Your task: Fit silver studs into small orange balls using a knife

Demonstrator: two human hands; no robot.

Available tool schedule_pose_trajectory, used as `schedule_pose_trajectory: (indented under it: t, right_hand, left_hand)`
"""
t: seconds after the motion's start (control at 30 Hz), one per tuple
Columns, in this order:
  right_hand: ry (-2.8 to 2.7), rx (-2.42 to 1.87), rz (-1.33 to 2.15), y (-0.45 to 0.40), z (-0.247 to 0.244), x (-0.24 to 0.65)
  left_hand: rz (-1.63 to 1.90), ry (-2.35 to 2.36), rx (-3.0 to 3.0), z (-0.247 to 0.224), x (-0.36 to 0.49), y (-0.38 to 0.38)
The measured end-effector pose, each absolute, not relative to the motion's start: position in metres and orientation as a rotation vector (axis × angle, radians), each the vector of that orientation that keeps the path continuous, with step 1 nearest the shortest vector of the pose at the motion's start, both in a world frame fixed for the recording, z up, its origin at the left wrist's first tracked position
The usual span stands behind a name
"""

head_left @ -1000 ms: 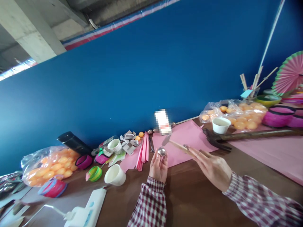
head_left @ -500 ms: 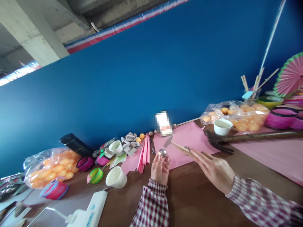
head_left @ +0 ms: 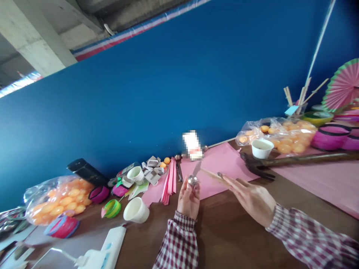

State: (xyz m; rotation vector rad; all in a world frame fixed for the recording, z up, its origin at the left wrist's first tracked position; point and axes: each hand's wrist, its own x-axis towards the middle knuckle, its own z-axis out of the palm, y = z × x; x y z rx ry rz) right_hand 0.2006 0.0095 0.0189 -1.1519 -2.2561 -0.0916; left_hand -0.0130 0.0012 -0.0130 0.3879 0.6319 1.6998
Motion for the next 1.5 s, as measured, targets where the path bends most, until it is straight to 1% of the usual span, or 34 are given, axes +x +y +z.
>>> schedule_pose_trajectory:
  t: [0.1, 0.23, 0.43, 0.6, 0.77, 0.93, 1.2, 1.33, 1.5]
  right_hand:
    - [-2.225, -1.158, -0.097, 0.0098, 0.0195, 0.2009]
    - [-2.339, -1.164, -0.093, 0.009, 0.0197, 0.1996]
    - [-2.212, -1.139, -0.092, 0.0069, 0.0222, 0.2006]
    - [-2.33, -1.119, -0.067, 0.0059, 0.0201, 0.1992]
    - [-2.249, -1.131, -0.064, 0.0061, 0.0185, 0.1987]
    - [-2.328, -1.12, -0.073, 0.0082, 0.0176, 0.1985]
    - [-2.231, -1.112, -0.069, 0.0076, 0.0213, 0.1995]
    - [-2.279, -1.06, -0.103, 0.0074, 0.018, 0.1969]
    - [-2.28, -1.117, -0.131, 0.0084, 0.0183, 0.1972]
  left_hand:
    - [1.712, 0.648, 0.366, -0.011, -0.0134, 0.0021]
    - [1.714, 0.68, 0.355, -0.0077, -0.0122, 0.0013]
    - [1.718, 0.682, 0.372, -0.0112, -0.0116, 0.0007]
    - [1.711, 0.672, 0.409, -0.0121, -0.0111, 0.0006]
    - [1.718, 0.676, 0.353, -0.0104, -0.0104, 0.0008]
    - [1.705, 0.686, 0.312, -0.0075, -0.0098, 0.0003]
    - [1.683, 0.661, 0.268, -0.0068, -0.0105, 0.0012]
    - [1.698, 0.623, 0.257, -0.0063, -0.0088, 0.001]
    - [1.719, 0.606, 0.265, -0.0055, -0.0072, -0.0003]
